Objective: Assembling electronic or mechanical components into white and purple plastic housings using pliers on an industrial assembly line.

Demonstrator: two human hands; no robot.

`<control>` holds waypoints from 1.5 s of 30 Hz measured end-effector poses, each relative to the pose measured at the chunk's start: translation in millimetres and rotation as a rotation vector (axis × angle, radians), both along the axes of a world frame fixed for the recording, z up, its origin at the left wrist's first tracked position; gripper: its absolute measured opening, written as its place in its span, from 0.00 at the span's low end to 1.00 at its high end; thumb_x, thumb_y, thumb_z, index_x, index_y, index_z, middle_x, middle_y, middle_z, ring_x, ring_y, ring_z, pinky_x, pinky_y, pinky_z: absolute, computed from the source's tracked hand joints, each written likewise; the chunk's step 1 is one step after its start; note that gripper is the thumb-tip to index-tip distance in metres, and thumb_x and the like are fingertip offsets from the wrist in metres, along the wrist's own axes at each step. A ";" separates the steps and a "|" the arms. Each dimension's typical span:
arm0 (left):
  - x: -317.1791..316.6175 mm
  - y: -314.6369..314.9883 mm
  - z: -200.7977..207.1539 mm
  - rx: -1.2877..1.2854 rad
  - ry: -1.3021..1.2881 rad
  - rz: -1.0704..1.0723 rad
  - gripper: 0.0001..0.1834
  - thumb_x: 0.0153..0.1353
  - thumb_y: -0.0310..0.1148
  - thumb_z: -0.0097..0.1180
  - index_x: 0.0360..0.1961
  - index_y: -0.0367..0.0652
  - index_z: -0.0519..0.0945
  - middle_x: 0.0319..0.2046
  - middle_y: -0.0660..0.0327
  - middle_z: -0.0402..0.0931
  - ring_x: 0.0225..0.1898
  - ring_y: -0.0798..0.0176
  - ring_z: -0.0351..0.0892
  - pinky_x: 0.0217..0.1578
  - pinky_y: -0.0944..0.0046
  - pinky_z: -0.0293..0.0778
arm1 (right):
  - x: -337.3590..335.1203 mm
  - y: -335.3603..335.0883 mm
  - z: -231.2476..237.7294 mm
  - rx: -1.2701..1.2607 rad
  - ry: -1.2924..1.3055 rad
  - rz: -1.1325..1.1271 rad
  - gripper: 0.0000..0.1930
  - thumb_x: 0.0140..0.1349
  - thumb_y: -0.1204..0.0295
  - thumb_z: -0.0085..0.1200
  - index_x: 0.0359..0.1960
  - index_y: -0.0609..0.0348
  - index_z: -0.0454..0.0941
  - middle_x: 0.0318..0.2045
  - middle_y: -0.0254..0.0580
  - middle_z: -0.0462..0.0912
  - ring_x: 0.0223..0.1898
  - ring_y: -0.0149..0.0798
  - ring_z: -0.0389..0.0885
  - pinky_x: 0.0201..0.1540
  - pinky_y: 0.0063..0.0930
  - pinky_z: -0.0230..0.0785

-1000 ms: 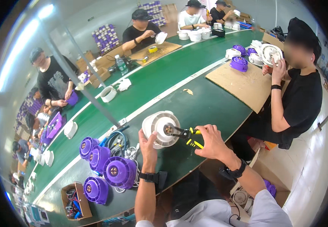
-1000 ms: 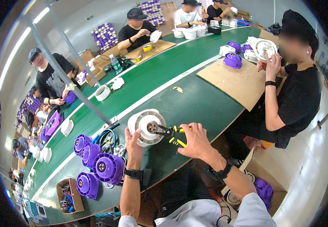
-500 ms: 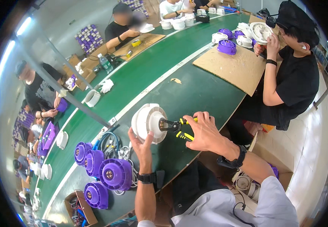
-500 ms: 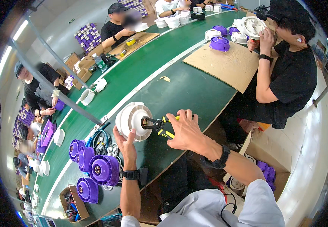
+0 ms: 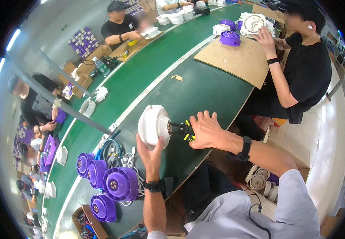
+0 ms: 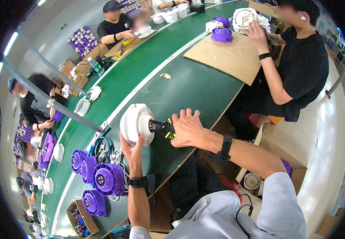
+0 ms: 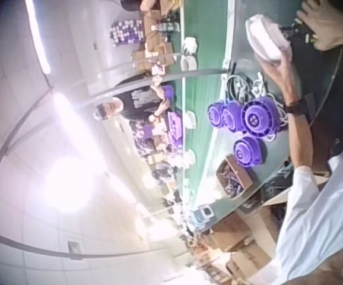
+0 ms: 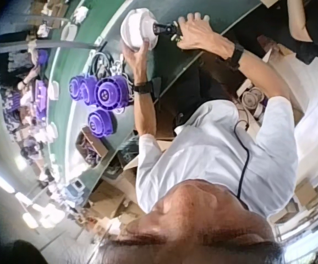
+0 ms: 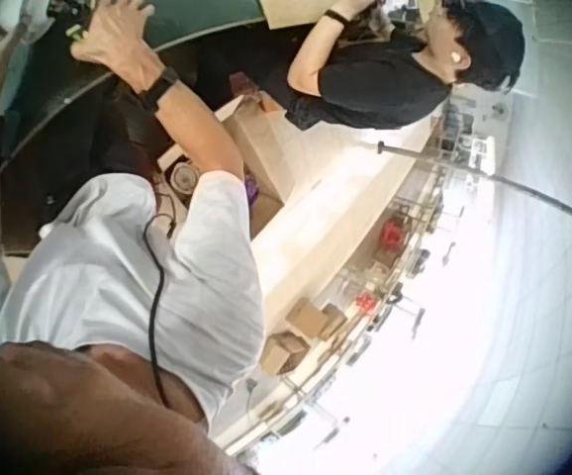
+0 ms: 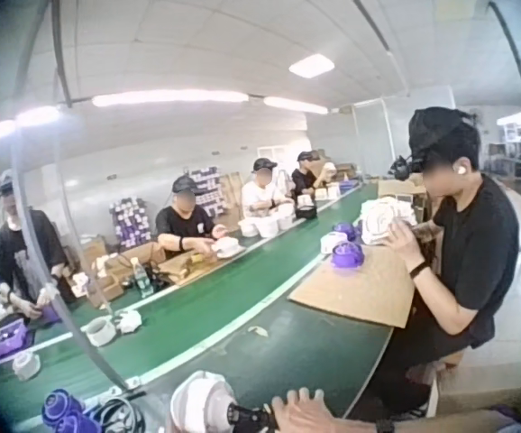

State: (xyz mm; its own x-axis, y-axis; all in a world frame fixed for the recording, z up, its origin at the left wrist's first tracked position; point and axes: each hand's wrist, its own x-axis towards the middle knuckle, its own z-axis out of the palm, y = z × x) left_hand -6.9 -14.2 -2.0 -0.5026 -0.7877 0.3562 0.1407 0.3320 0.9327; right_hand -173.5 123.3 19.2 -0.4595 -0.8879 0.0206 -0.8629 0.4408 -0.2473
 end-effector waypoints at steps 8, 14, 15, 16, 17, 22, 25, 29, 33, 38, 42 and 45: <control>-2.8 -2.9 -5.4 0.010 -0.052 0.008 0.30 0.56 0.32 0.66 0.59 0.33 0.71 0.50 0.57 0.77 0.50 0.63 0.75 0.53 0.64 0.70 | 6.3 -12.7 -6.1 -0.029 0.062 -0.012 0.30 0.33 0.64 0.58 0.41 0.71 0.75 0.39 0.59 0.75 0.47 0.54 0.73 0.54 0.66 0.57; -4.0 -4.8 -6.8 -0.055 -0.087 0.060 0.30 0.55 0.30 0.66 0.59 0.33 0.71 0.49 0.55 0.76 0.50 0.61 0.75 0.52 0.62 0.71 | 3.7 -12.6 -7.0 -0.116 0.075 0.044 0.25 0.32 0.68 0.54 0.36 0.73 0.73 0.33 0.63 0.75 0.39 0.56 0.73 0.42 0.50 0.67; -4.7 -4.4 -5.8 -0.089 -0.090 0.064 0.31 0.54 0.28 0.65 0.58 0.32 0.70 0.49 0.54 0.76 0.49 0.61 0.76 0.51 0.62 0.73 | 0.1 -14.4 -6.8 -0.047 0.008 0.059 0.28 0.35 0.66 0.56 0.40 0.74 0.74 0.37 0.63 0.76 0.44 0.56 0.73 0.49 0.58 0.64; -5.2 -3.5 -4.2 -0.091 -0.089 0.063 0.31 0.54 0.28 0.65 0.58 0.32 0.70 0.49 0.54 0.76 0.49 0.61 0.76 0.51 0.62 0.73 | -2.4 -15.5 -6.7 0.021 -0.058 0.074 0.31 0.37 0.64 0.58 0.44 0.74 0.74 0.42 0.64 0.76 0.48 0.57 0.74 0.55 0.66 0.61; -5.4 1.0 1.3 -0.076 -0.098 0.049 0.30 0.54 0.28 0.65 0.58 0.32 0.71 0.47 0.54 0.76 0.48 0.61 0.76 0.50 0.62 0.73 | -2.5 -14.9 -7.6 0.022 -0.058 0.074 0.31 0.37 0.64 0.58 0.44 0.74 0.74 0.42 0.64 0.76 0.48 0.57 0.74 0.55 0.66 0.61; -10.1 8.3 4.0 -0.111 -0.122 0.012 0.28 0.54 0.28 0.65 0.56 0.32 0.71 0.44 0.56 0.76 0.45 0.62 0.76 0.46 0.64 0.74 | 10.3 -14.1 -23.5 -0.054 -0.004 -0.101 0.31 0.39 0.63 0.63 0.45 0.74 0.74 0.42 0.63 0.76 0.50 0.59 0.74 0.60 0.76 0.54; -9.8 9.9 2.8 -0.091 -0.123 0.018 0.27 0.54 0.27 0.65 0.55 0.33 0.71 0.43 0.56 0.75 0.44 0.62 0.76 0.45 0.64 0.74 | 17.4 -16.3 -33.8 -0.150 0.042 -0.130 0.29 0.40 0.64 0.64 0.43 0.72 0.74 0.40 0.61 0.77 0.49 0.57 0.75 0.59 0.71 0.57; -14.3 8.8 1.8 -0.116 -0.080 0.050 0.28 0.54 0.27 0.64 0.55 0.32 0.70 0.44 0.55 0.75 0.45 0.62 0.76 0.45 0.65 0.74 | 13.8 -20.3 -38.5 -0.250 0.054 -0.105 0.27 0.40 0.64 0.65 0.40 0.72 0.75 0.39 0.60 0.77 0.47 0.56 0.75 0.58 0.64 0.62; -15.9 13.8 10.2 -0.096 -0.109 0.046 0.27 0.55 0.27 0.63 0.56 0.31 0.70 0.46 0.53 0.75 0.46 0.61 0.76 0.46 0.63 0.74 | 14.9 -21.4 -38.8 -0.273 0.033 -0.137 0.27 0.36 0.68 0.64 0.39 0.74 0.74 0.37 0.60 0.75 0.46 0.56 0.73 0.57 0.53 0.62; -16.5 8.0 7.0 -0.156 -0.126 0.055 0.30 0.55 0.29 0.62 0.58 0.31 0.69 0.48 0.52 0.75 0.48 0.59 0.76 0.48 0.62 0.74 | 11.5 -24.5 -38.9 -0.339 0.073 -0.145 0.26 0.37 0.68 0.62 0.37 0.76 0.73 0.35 0.63 0.76 0.43 0.59 0.75 0.55 0.52 0.63; -8.9 4.3 0.1 -0.130 -0.127 0.030 0.33 0.53 0.28 0.62 0.60 0.31 0.68 0.51 0.51 0.74 0.50 0.58 0.75 0.51 0.61 0.73 | 6.5 -25.3 -38.2 -0.250 -0.071 -0.097 0.24 0.36 0.66 0.58 0.36 0.74 0.75 0.35 0.64 0.78 0.43 0.58 0.76 0.47 0.44 0.65; -8.6 -2.5 -6.4 -0.173 -0.137 0.008 0.34 0.53 0.27 0.62 0.62 0.31 0.66 0.53 0.51 0.72 0.53 0.58 0.73 0.54 0.61 0.70 | 1.2 -20.0 -34.5 -0.252 -0.108 -0.052 0.19 0.41 0.69 0.56 0.32 0.74 0.73 0.31 0.66 0.77 0.39 0.60 0.76 0.46 0.46 0.65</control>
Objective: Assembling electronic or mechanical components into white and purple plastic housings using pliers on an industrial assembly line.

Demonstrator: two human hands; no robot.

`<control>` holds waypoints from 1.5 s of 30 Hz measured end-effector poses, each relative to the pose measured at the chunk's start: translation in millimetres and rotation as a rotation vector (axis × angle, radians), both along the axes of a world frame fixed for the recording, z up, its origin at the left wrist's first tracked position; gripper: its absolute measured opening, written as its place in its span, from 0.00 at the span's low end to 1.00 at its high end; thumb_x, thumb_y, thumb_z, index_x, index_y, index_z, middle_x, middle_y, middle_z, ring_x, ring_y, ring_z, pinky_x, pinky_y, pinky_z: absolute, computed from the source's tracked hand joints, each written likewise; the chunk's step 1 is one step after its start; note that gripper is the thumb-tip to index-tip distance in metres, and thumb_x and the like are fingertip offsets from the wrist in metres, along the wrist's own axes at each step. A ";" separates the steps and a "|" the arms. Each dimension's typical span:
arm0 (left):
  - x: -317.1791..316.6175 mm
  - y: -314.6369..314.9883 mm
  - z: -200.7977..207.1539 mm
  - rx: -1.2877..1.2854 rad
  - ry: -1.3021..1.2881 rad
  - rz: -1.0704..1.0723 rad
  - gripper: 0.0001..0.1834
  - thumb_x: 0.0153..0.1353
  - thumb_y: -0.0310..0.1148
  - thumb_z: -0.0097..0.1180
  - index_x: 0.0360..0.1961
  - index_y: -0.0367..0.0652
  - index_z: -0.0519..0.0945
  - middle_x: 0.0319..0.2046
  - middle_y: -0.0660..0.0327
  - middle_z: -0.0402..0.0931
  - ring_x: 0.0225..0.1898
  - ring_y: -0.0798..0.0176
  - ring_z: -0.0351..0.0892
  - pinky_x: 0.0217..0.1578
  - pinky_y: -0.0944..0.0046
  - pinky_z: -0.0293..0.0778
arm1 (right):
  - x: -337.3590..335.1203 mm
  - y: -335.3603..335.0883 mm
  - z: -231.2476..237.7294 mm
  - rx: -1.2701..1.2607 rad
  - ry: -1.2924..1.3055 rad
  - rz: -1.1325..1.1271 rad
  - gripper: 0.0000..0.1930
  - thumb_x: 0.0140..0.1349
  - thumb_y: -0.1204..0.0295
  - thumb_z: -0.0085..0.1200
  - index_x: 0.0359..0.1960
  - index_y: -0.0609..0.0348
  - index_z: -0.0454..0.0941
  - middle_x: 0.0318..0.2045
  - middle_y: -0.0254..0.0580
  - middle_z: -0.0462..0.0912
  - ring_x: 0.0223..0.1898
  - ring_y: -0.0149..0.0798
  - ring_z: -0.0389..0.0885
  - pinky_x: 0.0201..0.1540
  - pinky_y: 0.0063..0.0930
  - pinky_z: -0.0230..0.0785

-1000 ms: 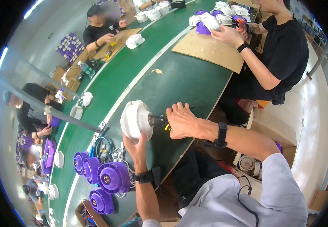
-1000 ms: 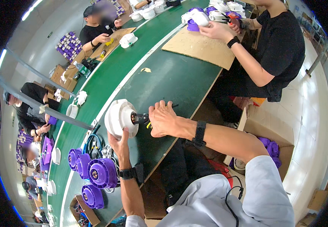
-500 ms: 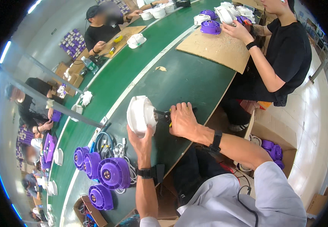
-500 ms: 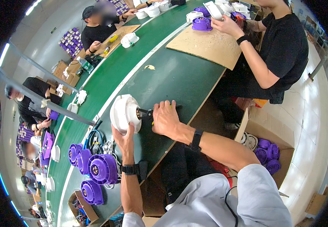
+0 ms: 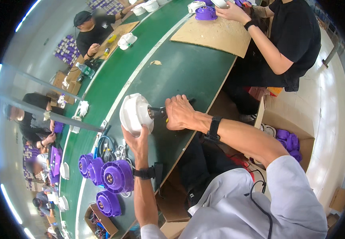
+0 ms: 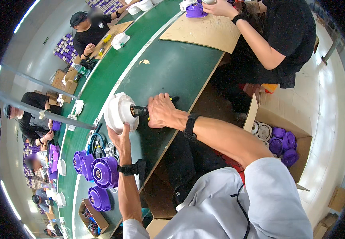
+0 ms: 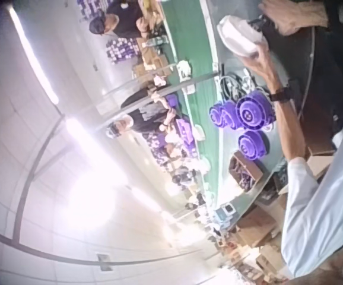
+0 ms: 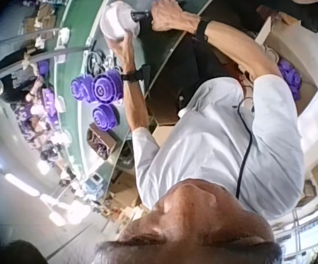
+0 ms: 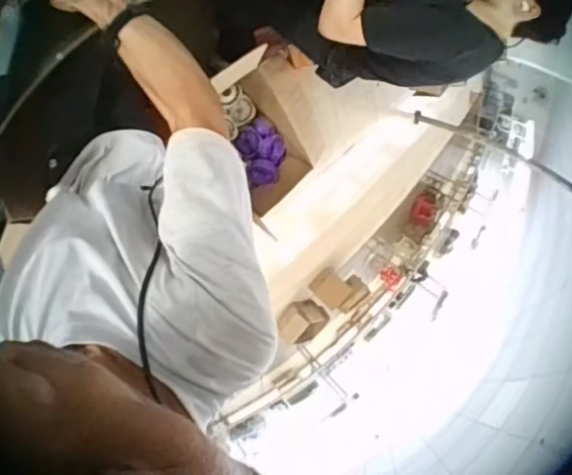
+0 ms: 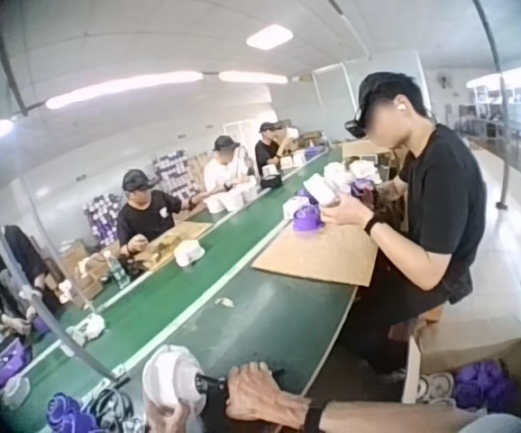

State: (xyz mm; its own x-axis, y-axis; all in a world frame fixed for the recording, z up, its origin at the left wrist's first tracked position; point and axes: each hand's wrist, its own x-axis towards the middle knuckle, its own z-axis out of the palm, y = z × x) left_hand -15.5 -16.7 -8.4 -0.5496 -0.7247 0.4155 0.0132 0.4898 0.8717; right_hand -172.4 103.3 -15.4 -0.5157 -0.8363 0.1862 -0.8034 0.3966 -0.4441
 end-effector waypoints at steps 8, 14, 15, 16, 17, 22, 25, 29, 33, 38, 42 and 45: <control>-1.5 10.8 6.3 -0.016 -0.008 0.006 0.31 0.53 0.28 0.63 0.58 0.32 0.68 0.49 0.51 0.75 0.50 0.60 0.75 0.50 0.62 0.73 | -6.9 2.3 -1.8 0.019 0.005 0.106 0.17 0.40 0.71 0.55 0.29 0.73 0.72 0.28 0.67 0.77 0.34 0.61 0.77 0.42 0.48 0.65; -17.1 12.4 1.2 -0.021 0.070 0.105 0.29 0.55 0.30 0.67 0.56 0.29 0.72 0.48 0.52 0.77 0.48 0.61 0.76 0.49 0.61 0.74 | -7.6 4.0 -8.8 -0.056 0.052 0.106 0.16 0.38 0.71 0.56 0.28 0.72 0.72 0.25 0.65 0.77 0.30 0.61 0.77 0.39 0.47 0.65; -16.2 11.2 -1.6 -0.018 0.055 0.107 0.29 0.55 0.30 0.67 0.56 0.29 0.72 0.48 0.52 0.77 0.48 0.61 0.76 0.49 0.61 0.74 | -9.1 3.9 -8.4 -0.080 0.038 0.121 0.16 0.37 0.71 0.56 0.27 0.71 0.72 0.25 0.65 0.77 0.29 0.61 0.77 0.38 0.48 0.65; -14.4 9.4 -3.7 -0.017 0.072 0.127 0.30 0.55 0.30 0.66 0.57 0.29 0.72 0.49 0.51 0.77 0.48 0.61 0.76 0.50 0.62 0.74 | -10.7 1.3 -7.7 -0.081 0.034 0.135 0.16 0.37 0.71 0.56 0.27 0.71 0.72 0.25 0.65 0.77 0.29 0.61 0.77 0.38 0.48 0.66; -14.8 10.7 -5.5 -0.012 0.089 0.144 0.30 0.55 0.29 0.66 0.58 0.29 0.72 0.50 0.51 0.77 0.49 0.61 0.77 0.50 0.62 0.74 | -11.3 2.4 -7.7 -0.073 0.020 0.132 0.16 0.37 0.71 0.56 0.27 0.71 0.72 0.25 0.65 0.77 0.29 0.61 0.77 0.38 0.48 0.66; -16.3 10.5 -9.0 0.048 0.125 0.144 0.28 0.58 0.26 0.64 0.58 0.28 0.71 0.51 0.52 0.77 0.48 0.61 0.77 0.50 0.63 0.74 | -14.8 2.9 -1.5 -0.044 -0.008 0.166 0.17 0.36 0.71 0.57 0.28 0.73 0.73 0.24 0.66 0.78 0.29 0.63 0.78 0.37 0.49 0.67; -19.2 4.5 -7.2 -0.034 0.107 0.112 0.28 0.61 0.35 0.64 0.57 0.29 0.72 0.50 0.49 0.77 0.46 0.58 0.80 0.43 0.61 0.81 | -15.6 2.1 -1.2 -0.015 -0.052 0.184 0.18 0.36 0.70 0.57 0.28 0.74 0.74 0.25 0.67 0.79 0.29 0.64 0.79 0.37 0.49 0.68; -28.0 5.6 6.1 0.031 0.046 0.090 0.27 0.60 0.35 0.63 0.57 0.30 0.73 0.48 0.50 0.79 0.44 0.59 0.81 0.39 0.62 0.82 | -22.5 3.0 0.6 0.004 -0.085 0.183 0.19 0.36 0.69 0.58 0.28 0.75 0.76 0.23 0.65 0.80 0.29 0.63 0.81 0.38 0.48 0.71; -29.2 7.1 9.9 0.042 0.034 0.083 0.28 0.61 0.38 0.63 0.56 0.29 0.73 0.47 0.50 0.79 0.43 0.59 0.82 0.40 0.62 0.82 | -21.2 4.1 -3.4 -0.035 -0.057 0.203 0.18 0.37 0.69 0.57 0.26 0.75 0.76 0.23 0.63 0.80 0.28 0.61 0.82 0.36 0.48 0.71; -30.3 6.2 14.5 0.039 -0.043 0.123 0.28 0.59 0.38 0.63 0.55 0.29 0.74 0.47 0.50 0.79 0.43 0.59 0.82 0.41 0.61 0.81 | -26.4 -0.7 -4.7 -0.014 -0.096 0.247 0.18 0.37 0.69 0.56 0.27 0.77 0.77 0.25 0.62 0.80 0.30 0.60 0.83 0.34 0.49 0.72; -32.4 4.1 18.1 0.058 -0.069 0.103 0.28 0.57 0.38 0.64 0.54 0.30 0.74 0.46 0.51 0.79 0.44 0.59 0.81 0.40 0.61 0.80 | -26.3 0.0 -7.6 0.010 -0.116 0.264 0.18 0.38 0.68 0.56 0.27 0.75 0.79 0.29 0.60 0.81 0.32 0.59 0.83 0.35 0.49 0.73; -34.9 3.2 20.8 0.049 -0.042 0.104 0.26 0.59 0.36 0.63 0.54 0.29 0.75 0.45 0.52 0.80 0.42 0.60 0.82 0.39 0.62 0.81 | -27.2 -3.1 -13.4 -0.026 -0.085 0.251 0.17 0.40 0.66 0.55 0.26 0.71 0.82 0.28 0.59 0.82 0.31 0.58 0.84 0.34 0.49 0.75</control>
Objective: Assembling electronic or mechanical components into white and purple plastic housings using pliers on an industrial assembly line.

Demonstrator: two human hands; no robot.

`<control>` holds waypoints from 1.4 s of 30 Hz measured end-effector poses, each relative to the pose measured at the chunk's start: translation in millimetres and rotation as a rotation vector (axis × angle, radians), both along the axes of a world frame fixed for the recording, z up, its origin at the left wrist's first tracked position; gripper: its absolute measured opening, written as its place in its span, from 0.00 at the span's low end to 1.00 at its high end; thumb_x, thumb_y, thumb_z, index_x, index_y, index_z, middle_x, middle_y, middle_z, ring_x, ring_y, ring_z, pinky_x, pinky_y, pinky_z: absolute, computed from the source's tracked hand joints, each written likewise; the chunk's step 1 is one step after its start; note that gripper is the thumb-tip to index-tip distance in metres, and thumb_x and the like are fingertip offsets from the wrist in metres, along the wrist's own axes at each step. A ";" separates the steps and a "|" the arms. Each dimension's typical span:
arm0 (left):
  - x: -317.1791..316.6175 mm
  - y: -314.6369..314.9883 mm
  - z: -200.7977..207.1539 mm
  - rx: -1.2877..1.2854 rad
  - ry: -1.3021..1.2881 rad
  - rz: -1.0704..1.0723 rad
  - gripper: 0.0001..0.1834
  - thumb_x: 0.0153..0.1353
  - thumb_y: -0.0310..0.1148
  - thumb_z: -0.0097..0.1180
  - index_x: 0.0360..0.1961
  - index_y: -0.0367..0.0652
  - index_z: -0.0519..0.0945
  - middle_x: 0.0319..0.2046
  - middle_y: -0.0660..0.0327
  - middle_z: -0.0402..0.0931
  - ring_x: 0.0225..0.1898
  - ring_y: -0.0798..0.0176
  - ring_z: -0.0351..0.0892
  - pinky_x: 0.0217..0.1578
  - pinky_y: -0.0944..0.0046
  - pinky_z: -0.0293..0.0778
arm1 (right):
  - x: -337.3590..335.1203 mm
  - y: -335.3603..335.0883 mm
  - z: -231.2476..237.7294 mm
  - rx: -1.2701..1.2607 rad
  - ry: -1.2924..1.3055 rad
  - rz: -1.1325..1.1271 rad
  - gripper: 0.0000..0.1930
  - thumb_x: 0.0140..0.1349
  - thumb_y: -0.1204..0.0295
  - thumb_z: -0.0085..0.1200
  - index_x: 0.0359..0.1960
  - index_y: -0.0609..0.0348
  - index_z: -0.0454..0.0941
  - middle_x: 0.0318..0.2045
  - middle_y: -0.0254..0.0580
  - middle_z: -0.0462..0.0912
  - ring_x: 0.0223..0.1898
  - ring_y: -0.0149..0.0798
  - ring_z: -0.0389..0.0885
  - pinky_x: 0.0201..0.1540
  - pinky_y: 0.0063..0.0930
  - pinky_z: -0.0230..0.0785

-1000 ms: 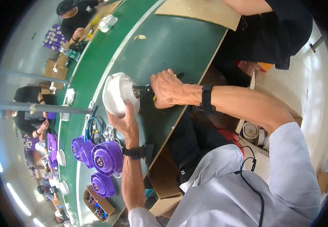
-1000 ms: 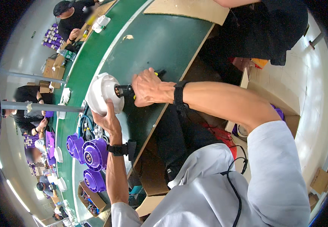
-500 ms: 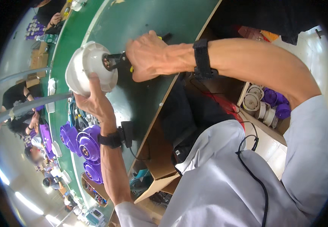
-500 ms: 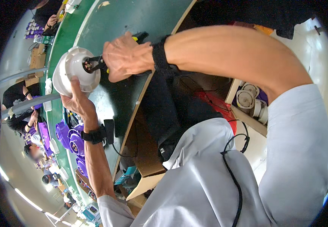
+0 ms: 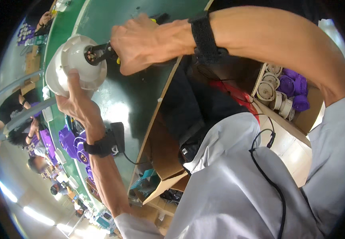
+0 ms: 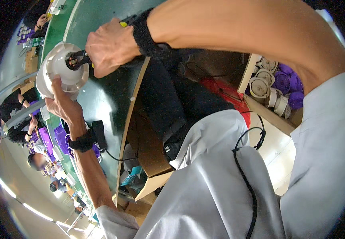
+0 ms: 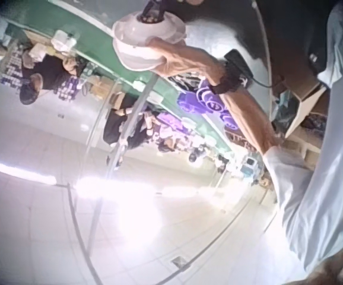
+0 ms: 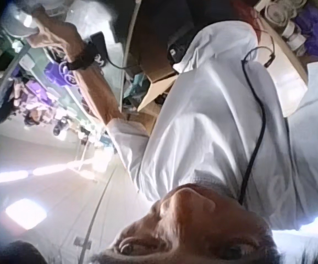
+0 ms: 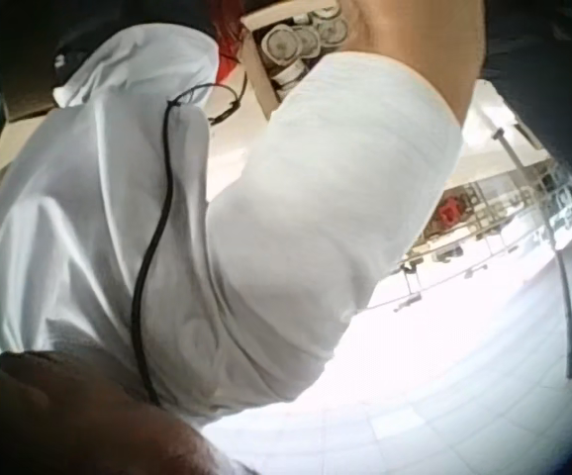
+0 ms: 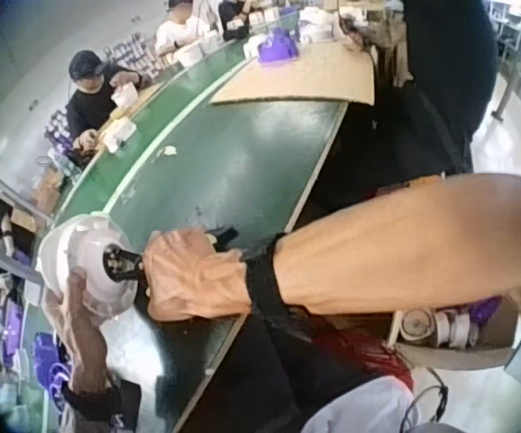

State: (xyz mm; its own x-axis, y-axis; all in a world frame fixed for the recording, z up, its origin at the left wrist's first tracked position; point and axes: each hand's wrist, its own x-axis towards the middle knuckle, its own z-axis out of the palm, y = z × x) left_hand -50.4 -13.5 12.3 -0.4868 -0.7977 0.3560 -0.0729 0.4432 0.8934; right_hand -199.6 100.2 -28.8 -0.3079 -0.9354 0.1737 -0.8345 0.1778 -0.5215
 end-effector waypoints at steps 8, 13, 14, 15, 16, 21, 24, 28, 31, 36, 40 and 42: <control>-6.1 -13.0 8.6 0.034 -0.140 -0.044 0.26 0.59 0.36 0.63 0.53 0.28 0.76 0.45 0.51 0.80 0.42 0.60 0.82 0.41 0.61 0.79 | -3.5 -3.1 -5.5 -0.056 0.042 0.002 0.17 0.44 0.62 0.54 0.25 0.66 0.84 0.25 0.56 0.83 0.30 0.55 0.85 0.31 0.50 0.75; -5.9 -18.7 11.7 0.049 -0.128 0.008 0.27 0.57 0.36 0.64 0.53 0.27 0.76 0.44 0.50 0.80 0.42 0.58 0.82 0.42 0.62 0.79 | -6.3 -2.4 4.4 -0.056 -0.019 0.022 0.17 0.41 0.65 0.55 0.27 0.68 0.83 0.28 0.56 0.82 0.30 0.56 0.84 0.32 0.49 0.73; -6.3 -18.8 9.3 0.012 -0.114 0.038 0.28 0.57 0.37 0.64 0.53 0.27 0.76 0.44 0.50 0.80 0.42 0.58 0.82 0.43 0.61 0.79 | -4.8 -1.0 8.9 0.018 -0.046 0.022 0.18 0.38 0.68 0.56 0.30 0.71 0.82 0.33 0.57 0.81 0.34 0.59 0.83 0.35 0.51 0.72; -5.7 -17.1 11.5 0.021 -0.139 0.000 0.27 0.58 0.36 0.64 0.54 0.28 0.75 0.45 0.50 0.80 0.43 0.58 0.81 0.43 0.62 0.79 | -2.8 0.8 14.0 0.092 -0.068 0.004 0.20 0.38 0.68 0.55 0.32 0.72 0.82 0.35 0.58 0.82 0.35 0.58 0.84 0.37 0.51 0.72; -6.6 -19.1 11.1 0.046 -0.138 -0.048 0.26 0.59 0.35 0.63 0.54 0.28 0.75 0.46 0.51 0.79 0.43 0.58 0.81 0.43 0.62 0.78 | -3.0 3.8 19.1 0.080 -0.047 0.000 0.20 0.38 0.68 0.55 0.32 0.72 0.82 0.35 0.58 0.82 0.35 0.58 0.84 0.37 0.51 0.72; -1.9 -7.9 -1.8 0.105 0.079 0.028 0.29 0.60 0.37 0.62 0.58 0.29 0.71 0.50 0.50 0.77 0.48 0.58 0.79 0.46 0.60 0.78 | 9.4 2.0 39.4 0.145 -0.055 -0.112 0.22 0.39 0.66 0.56 0.35 0.71 0.81 0.32 0.55 0.84 0.35 0.55 0.85 0.43 0.53 0.70; 6.3 -4.4 -9.8 0.212 0.198 -0.006 0.31 0.61 0.36 0.60 0.61 0.31 0.66 0.52 0.50 0.74 0.50 0.58 0.77 0.48 0.59 0.77 | 11.3 14.4 46.9 0.083 -0.045 -0.112 0.23 0.38 0.67 0.56 0.37 0.74 0.79 0.31 0.56 0.84 0.34 0.54 0.85 0.42 0.52 0.70; 7.7 1.4 -12.6 0.176 0.172 -0.012 0.29 0.61 0.35 0.59 0.60 0.31 0.68 0.52 0.51 0.75 0.51 0.58 0.77 0.49 0.60 0.76 | 17.3 20.1 40.2 0.146 -0.027 -0.135 0.22 0.38 0.68 0.57 0.35 0.73 0.76 0.27 0.59 0.82 0.32 0.52 0.84 0.40 0.48 0.69; 9.3 4.7 -13.4 0.129 0.176 0.009 0.28 0.62 0.35 0.58 0.60 0.31 0.69 0.52 0.52 0.75 0.50 0.59 0.77 0.48 0.60 0.75 | 26.2 19.3 37.5 0.107 0.000 -0.208 0.21 0.38 0.67 0.57 0.35 0.71 0.76 0.26 0.56 0.80 0.30 0.52 0.82 0.40 0.46 0.68; 18.2 3.4 -12.7 -0.034 0.064 0.033 0.27 0.61 0.36 0.58 0.58 0.30 0.71 0.51 0.52 0.76 0.48 0.61 0.77 0.47 0.62 0.75 | 34.1 20.2 37.7 0.111 0.165 -0.253 0.22 0.38 0.66 0.58 0.36 0.71 0.76 0.27 0.57 0.80 0.30 0.51 0.81 0.41 0.46 0.67; 23.7 -5.8 -15.4 0.018 0.054 0.005 0.26 0.63 0.40 0.59 0.55 0.32 0.73 0.47 0.53 0.77 0.44 0.62 0.80 0.42 0.63 0.78 | 36.5 21.5 37.5 0.121 0.105 -0.235 0.22 0.39 0.67 0.57 0.36 0.72 0.76 0.27 0.58 0.80 0.31 0.52 0.81 0.41 0.49 0.68; 20.4 0.8 -13.4 0.037 0.082 0.014 0.25 0.62 0.40 0.59 0.54 0.32 0.73 0.46 0.54 0.78 0.43 0.63 0.80 0.42 0.63 0.78 | 31.3 17.9 39.3 0.191 0.070 -0.188 0.26 0.40 0.63 0.58 0.40 0.72 0.77 0.33 0.58 0.81 0.37 0.53 0.82 0.46 0.54 0.67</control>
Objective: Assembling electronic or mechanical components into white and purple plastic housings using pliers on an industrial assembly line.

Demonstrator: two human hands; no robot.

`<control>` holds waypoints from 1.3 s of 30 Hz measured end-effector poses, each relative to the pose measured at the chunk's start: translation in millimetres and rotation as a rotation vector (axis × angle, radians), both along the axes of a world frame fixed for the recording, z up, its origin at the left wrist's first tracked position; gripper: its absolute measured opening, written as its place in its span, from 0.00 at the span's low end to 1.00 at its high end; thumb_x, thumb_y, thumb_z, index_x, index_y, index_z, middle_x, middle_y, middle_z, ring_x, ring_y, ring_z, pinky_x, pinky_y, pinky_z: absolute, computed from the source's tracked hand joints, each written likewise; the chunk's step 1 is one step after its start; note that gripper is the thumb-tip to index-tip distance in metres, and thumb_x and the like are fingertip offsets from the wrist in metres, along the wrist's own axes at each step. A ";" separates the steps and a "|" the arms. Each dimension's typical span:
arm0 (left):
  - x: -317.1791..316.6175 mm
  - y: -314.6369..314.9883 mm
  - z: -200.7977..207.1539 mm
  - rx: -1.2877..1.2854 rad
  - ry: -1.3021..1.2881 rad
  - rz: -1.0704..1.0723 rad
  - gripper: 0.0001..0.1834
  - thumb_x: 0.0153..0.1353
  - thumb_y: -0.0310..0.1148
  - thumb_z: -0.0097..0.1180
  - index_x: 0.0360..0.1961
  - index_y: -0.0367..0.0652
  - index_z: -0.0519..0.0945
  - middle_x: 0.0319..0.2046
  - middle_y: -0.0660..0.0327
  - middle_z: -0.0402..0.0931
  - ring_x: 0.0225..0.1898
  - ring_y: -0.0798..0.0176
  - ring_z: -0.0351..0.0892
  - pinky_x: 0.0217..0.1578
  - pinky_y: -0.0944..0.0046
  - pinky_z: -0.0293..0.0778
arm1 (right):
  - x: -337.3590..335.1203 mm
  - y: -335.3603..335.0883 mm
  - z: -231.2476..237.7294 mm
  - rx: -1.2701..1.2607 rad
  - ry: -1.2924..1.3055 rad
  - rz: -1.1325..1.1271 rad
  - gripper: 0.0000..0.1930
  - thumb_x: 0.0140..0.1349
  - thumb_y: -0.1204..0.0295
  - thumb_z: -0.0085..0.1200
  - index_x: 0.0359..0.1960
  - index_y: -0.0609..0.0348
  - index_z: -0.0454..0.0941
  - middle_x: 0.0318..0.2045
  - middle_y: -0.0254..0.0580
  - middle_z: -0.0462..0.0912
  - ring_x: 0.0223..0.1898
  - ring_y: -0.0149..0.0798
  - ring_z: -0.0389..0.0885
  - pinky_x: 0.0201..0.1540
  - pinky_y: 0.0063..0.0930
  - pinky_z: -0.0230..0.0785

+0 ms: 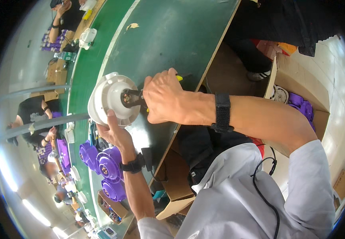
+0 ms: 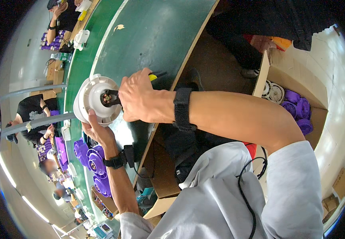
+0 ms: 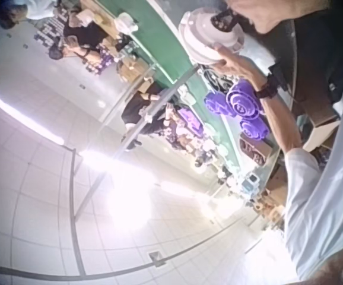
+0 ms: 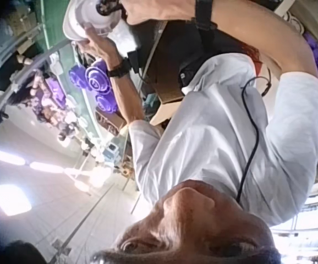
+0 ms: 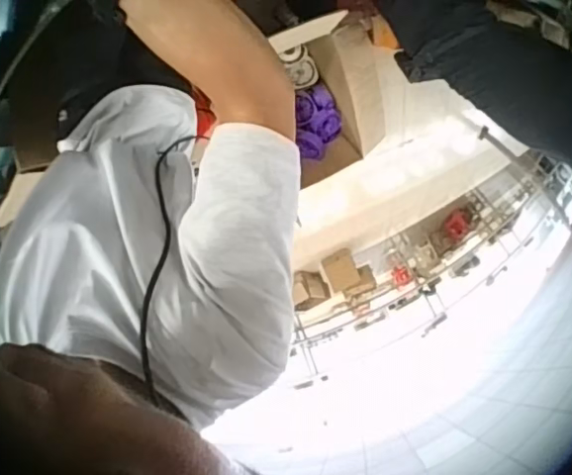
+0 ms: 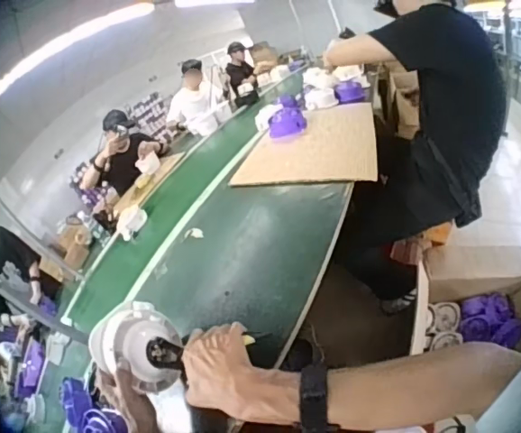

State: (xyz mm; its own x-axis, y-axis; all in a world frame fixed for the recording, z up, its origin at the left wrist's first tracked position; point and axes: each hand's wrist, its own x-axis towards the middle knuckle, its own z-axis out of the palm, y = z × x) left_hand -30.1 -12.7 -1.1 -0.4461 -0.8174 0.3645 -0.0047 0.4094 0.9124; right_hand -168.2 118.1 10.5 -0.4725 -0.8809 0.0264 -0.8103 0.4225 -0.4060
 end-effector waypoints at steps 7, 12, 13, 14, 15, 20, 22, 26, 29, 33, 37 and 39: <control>1.6 -1.1 3.2 -0.116 -0.076 -0.012 0.24 0.62 0.37 0.61 0.52 0.30 0.75 0.45 0.54 0.79 0.42 0.63 0.80 0.43 0.65 0.77 | -4.2 4.5 -11.2 -0.103 -0.097 0.102 0.20 0.38 0.70 0.56 0.32 0.75 0.75 0.24 0.60 0.79 0.29 0.57 0.82 0.39 0.52 0.70; -1.0 1.2 8.8 -0.174 -0.160 -0.023 0.24 0.61 0.37 0.62 0.53 0.29 0.76 0.45 0.54 0.80 0.43 0.64 0.79 0.45 0.64 0.75 | -8.9 3.4 -18.8 -0.124 -0.084 0.136 0.18 0.37 0.70 0.56 0.29 0.74 0.75 0.23 0.60 0.78 0.26 0.59 0.81 0.33 0.50 0.70; -1.0 2.2 9.9 -0.195 -0.210 -0.031 0.24 0.61 0.37 0.63 0.53 0.29 0.76 0.45 0.53 0.80 0.43 0.63 0.79 0.46 0.63 0.75 | -9.6 3.7 -20.7 -0.108 -0.071 0.156 0.18 0.36 0.70 0.56 0.28 0.74 0.75 0.22 0.60 0.78 0.25 0.59 0.81 0.32 0.50 0.70; 0.5 1.7 10.4 -0.192 -0.219 -0.029 0.24 0.61 0.37 0.63 0.53 0.29 0.76 0.45 0.53 0.80 0.43 0.63 0.79 0.46 0.63 0.75 | -9.6 3.6 -18.1 -0.107 -0.081 0.159 0.18 0.36 0.70 0.56 0.28 0.74 0.75 0.22 0.60 0.78 0.25 0.59 0.81 0.32 0.50 0.70; 0.8 0.6 9.7 -0.188 -0.195 -0.027 0.24 0.61 0.36 0.63 0.53 0.29 0.76 0.45 0.53 0.80 0.44 0.63 0.79 0.46 0.63 0.75 | -10.6 3.5 -16.2 -0.095 -0.106 0.176 0.17 0.36 0.70 0.56 0.27 0.73 0.77 0.24 0.59 0.78 0.26 0.58 0.81 0.32 0.50 0.70; -4.6 -4.9 22.3 -0.113 -0.275 -0.063 0.25 0.61 0.37 0.63 0.53 0.29 0.76 0.45 0.52 0.80 0.42 0.62 0.80 0.42 0.63 0.77 | -12.4 -0.5 -26.3 -0.133 -0.085 0.203 0.13 0.35 0.70 0.56 0.25 0.66 0.81 0.29 0.55 0.79 0.29 0.58 0.82 0.32 0.50 0.69; -6.0 -2.6 21.7 -0.142 -0.270 -0.054 0.25 0.61 0.37 0.63 0.53 0.28 0.76 0.44 0.52 0.80 0.41 0.62 0.80 0.41 0.64 0.78 | -12.9 0.2 -26.5 -0.091 -0.104 0.200 0.12 0.34 0.70 0.56 0.23 0.62 0.83 0.33 0.54 0.79 0.31 0.57 0.82 0.32 0.49 0.68; -5.6 -1.5 20.8 -0.099 -0.252 -0.066 0.25 0.61 0.37 0.63 0.53 0.29 0.76 0.44 0.52 0.80 0.40 0.62 0.81 0.40 0.64 0.78 | -12.3 0.3 -25.1 -0.062 -0.129 0.203 0.12 0.34 0.70 0.57 0.22 0.63 0.83 0.32 0.53 0.79 0.31 0.56 0.82 0.32 0.49 0.68; -5.3 -3.5 21.0 -0.119 -0.248 -0.077 0.25 0.61 0.39 0.63 0.52 0.30 0.76 0.43 0.53 0.80 0.40 0.63 0.81 0.39 0.65 0.79 | -13.7 -2.2 -26.4 -0.059 -0.138 0.197 0.12 0.33 0.70 0.57 0.22 0.62 0.84 0.31 0.52 0.79 0.30 0.55 0.82 0.31 0.49 0.68; -8.7 -2.8 23.3 -0.105 -0.275 -0.072 0.24 0.62 0.40 0.62 0.52 0.31 0.77 0.44 0.53 0.80 0.39 0.63 0.82 0.38 0.64 0.80 | -11.4 -3.2 -32.1 -0.086 -0.108 0.185 0.12 0.34 0.69 0.57 0.23 0.60 0.85 0.32 0.52 0.80 0.30 0.54 0.82 0.31 0.50 0.69; -12.1 -2.0 26.9 -0.030 -0.261 -0.081 0.24 0.60 0.36 0.64 0.53 0.30 0.77 0.43 0.54 0.81 0.40 0.64 0.80 0.40 0.65 0.77 | -11.0 -1.9 -31.5 -0.088 -0.106 0.199 0.13 0.34 0.69 0.56 0.24 0.60 0.85 0.32 0.52 0.80 0.31 0.54 0.83 0.32 0.50 0.72; -17.3 -2.2 33.1 -0.025 -0.288 -0.084 0.24 0.60 0.36 0.63 0.53 0.30 0.77 0.42 0.54 0.81 0.40 0.64 0.80 0.40 0.65 0.77 | -14.4 -0.9 -33.2 -0.132 -0.084 0.219 0.14 0.37 0.66 0.55 0.24 0.61 0.85 0.28 0.52 0.81 0.28 0.53 0.83 0.30 0.52 0.73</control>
